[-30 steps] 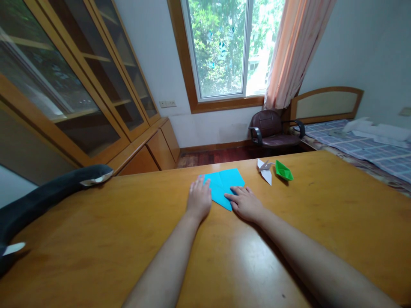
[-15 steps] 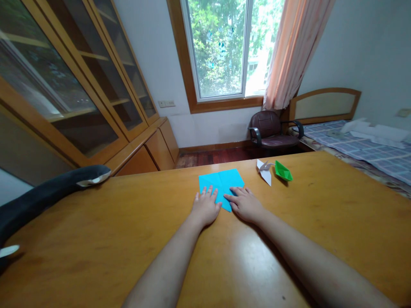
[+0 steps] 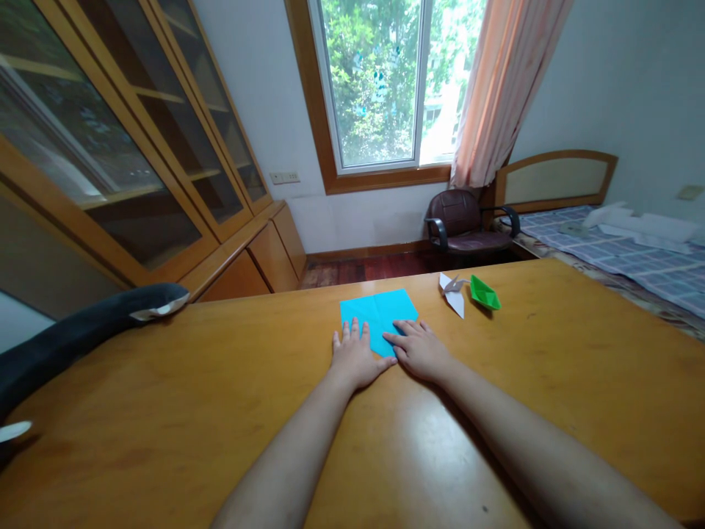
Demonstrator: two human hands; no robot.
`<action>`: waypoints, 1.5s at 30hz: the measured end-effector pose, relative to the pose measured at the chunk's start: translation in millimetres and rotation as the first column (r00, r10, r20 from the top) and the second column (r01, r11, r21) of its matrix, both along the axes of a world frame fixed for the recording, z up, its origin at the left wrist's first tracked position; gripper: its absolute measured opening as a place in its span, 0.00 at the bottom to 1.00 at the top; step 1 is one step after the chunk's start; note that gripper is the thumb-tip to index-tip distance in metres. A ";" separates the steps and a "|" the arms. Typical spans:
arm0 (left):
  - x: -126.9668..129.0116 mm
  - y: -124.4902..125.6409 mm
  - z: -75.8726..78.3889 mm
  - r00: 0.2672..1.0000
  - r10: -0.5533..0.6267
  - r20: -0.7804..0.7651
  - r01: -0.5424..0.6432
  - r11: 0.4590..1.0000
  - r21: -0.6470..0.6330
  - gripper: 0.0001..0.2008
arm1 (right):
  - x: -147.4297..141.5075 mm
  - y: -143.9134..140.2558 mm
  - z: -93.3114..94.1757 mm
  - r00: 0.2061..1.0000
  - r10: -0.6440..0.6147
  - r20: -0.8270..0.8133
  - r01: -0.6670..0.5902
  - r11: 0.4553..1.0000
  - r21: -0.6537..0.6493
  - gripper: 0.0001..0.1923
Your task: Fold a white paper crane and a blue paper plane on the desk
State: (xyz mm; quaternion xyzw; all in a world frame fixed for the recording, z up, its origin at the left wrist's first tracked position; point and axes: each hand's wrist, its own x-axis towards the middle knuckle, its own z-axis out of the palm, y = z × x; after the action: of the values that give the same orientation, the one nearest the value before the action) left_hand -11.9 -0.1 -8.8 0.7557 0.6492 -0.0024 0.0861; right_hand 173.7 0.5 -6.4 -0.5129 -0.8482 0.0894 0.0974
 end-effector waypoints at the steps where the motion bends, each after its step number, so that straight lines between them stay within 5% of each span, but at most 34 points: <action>1: -0.9 -0.3 0.4 1.000 -0.010 0.000 0.010 1.000 0.002 0.57 | -0.1 -0.4 0.4 1.000 0.002 0.000 -0.002 1.000 0.001 0.22; 18: -33.6 -1.5 21.0 0.974 -0.219 0.062 0.214 0.974 0.072 0.42 | 23.2 -0.8 3.7 0.977 0.151 -0.153 -0.144 0.988 0.056 0.21; 36: -36.0 3.8 19.0 0.868 -0.453 0.204 0.442 0.892 0.100 0.28 | 23.9 -3.4 6.0 0.968 0.185 -0.172 -0.179 0.983 0.052 0.26; 45: -37.6 5.4 11.6 0.821 -0.523 0.229 0.472 0.848 0.241 0.21 | 26.0 2.5 -5.7 0.948 0.203 -0.245 -0.188 0.979 0.082 0.28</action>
State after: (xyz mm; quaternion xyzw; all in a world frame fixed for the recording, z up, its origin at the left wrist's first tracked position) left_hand -49.5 5.2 2.8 0.8959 0.4070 0.1409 0.1090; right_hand 199.7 3.0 -12.1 -0.4076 -0.8778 0.1385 0.2100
